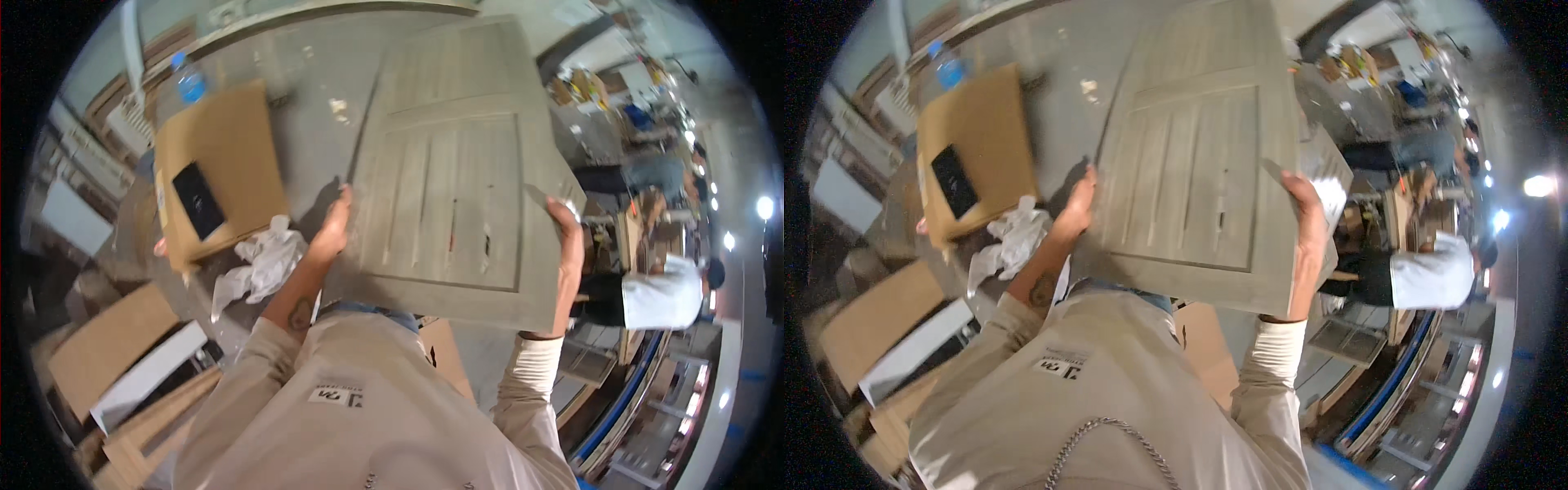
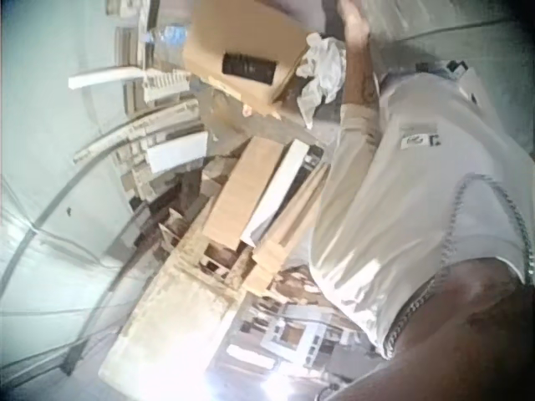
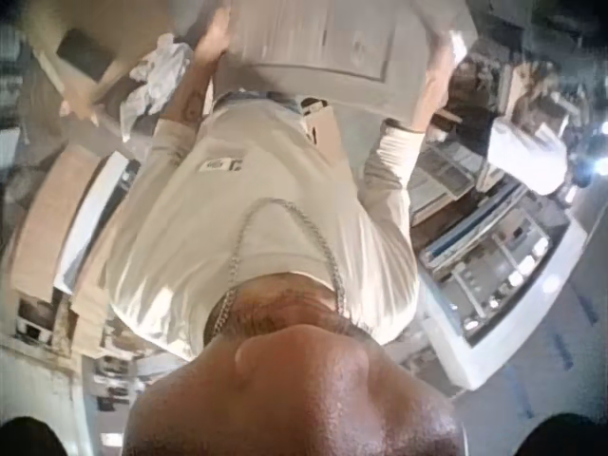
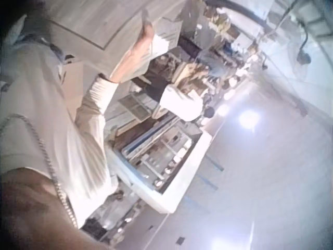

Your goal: Inspecting and sorting wood panels in a furniture manufacturing workshop.

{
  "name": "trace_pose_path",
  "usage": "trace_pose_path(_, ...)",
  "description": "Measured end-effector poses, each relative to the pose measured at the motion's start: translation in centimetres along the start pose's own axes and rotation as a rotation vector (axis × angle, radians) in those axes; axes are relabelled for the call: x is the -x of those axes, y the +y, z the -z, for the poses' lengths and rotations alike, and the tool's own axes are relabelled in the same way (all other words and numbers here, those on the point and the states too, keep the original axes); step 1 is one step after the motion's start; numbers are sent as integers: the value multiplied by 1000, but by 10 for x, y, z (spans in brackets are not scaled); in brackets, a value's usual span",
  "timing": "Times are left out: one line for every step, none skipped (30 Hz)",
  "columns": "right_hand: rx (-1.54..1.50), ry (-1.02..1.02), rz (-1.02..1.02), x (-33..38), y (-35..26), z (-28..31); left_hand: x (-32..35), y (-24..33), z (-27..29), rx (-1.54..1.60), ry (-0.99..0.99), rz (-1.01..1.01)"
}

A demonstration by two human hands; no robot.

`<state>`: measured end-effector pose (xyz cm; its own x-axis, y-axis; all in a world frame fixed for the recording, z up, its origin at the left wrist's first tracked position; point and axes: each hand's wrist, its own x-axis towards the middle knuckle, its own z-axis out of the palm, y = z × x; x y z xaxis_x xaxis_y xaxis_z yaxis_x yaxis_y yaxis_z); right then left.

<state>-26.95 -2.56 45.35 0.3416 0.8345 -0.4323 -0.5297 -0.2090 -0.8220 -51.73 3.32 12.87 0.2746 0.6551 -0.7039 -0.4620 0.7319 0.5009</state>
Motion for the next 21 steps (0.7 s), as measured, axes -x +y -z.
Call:
trace_pose_path(64, -47, 21, -7, -6, 6, 0, 1, 2, -169, 126, -53)
trace_pose_path(130, -81, 41, -11, -9, 17, 0, -3, 8, -121, -12, -50)
trace_pose_path(190, -102, 55, -18, -8, 33, 19, 2, -8, -96, 43, 16)
trace_pose_path(253, -126, 79, -18, -10, 44, 29, -3, -16, -145, 68, -48)
trace_pose_path(314, -140, 101, -15, -13, 55, 36, -8, -24, -188, 64, -61)
trace_pose_path(392, -131, 166, -9, -16, 62, 32, -15, -22, -229, 83, -76)
trace_pose_path(472, -106, 227, 2, -17, 72, 23, -28, -19, -276, 94, -84)
trace_pose_path(548, -86, 279, 12, -16, 82, 13, -46, -11, -253, 168, -98)
trace_pose_path(590, -53, 259, 29, -14, 108, 35, -48, -34, -267, 48, -127)
trace_pose_path(632, -37, 254, 48, -14, 126, 39, -53, -39, -240, -34, -143)
trace_pose_path(536, -17, 291, 65, -3, 147, 50, -56, -52, -299, 28, -137)
trace_pose_path(443, -3, 341, 82, 11, 167, 43, -62, -48, -299, 20, -81)
trace_pose_path(433, 36, 373, 102, 22, 182, 35, -69, -40, -339, -29, -133)
trace_pose_path(421, 89, 404, 128, 31, 200, 33, -74, -42, -363, -74, -155)
trace_pose_path(509, 234, 352, 153, 39, 226, 48, -81, -70, -380, -187, -161)
trace_pose_path(580, 373, 283, 181, 55, 249, 69, -89, -89, -394, -296, -166)
trace_pose_path(642, 482, 201, 208, 73, 270, 65, -98, -88, -441, -318, -165)
trace_pose_path(663, 607, 171, 234, 96, 292, 54, -112, -87, -481, -341, -159)
trace_pose_path(681, 732, 133, 261, 125, 314, 50, -128, -99, -518, -364, -153)
trace_pose_path(687, 861, 77, 292, 154, 330, 69, -149, -121, -599, -431, -128)
trace_pose_path(577, 993, 95, 326, 178, 341, 101, -175, -140, -677, -495, -111)
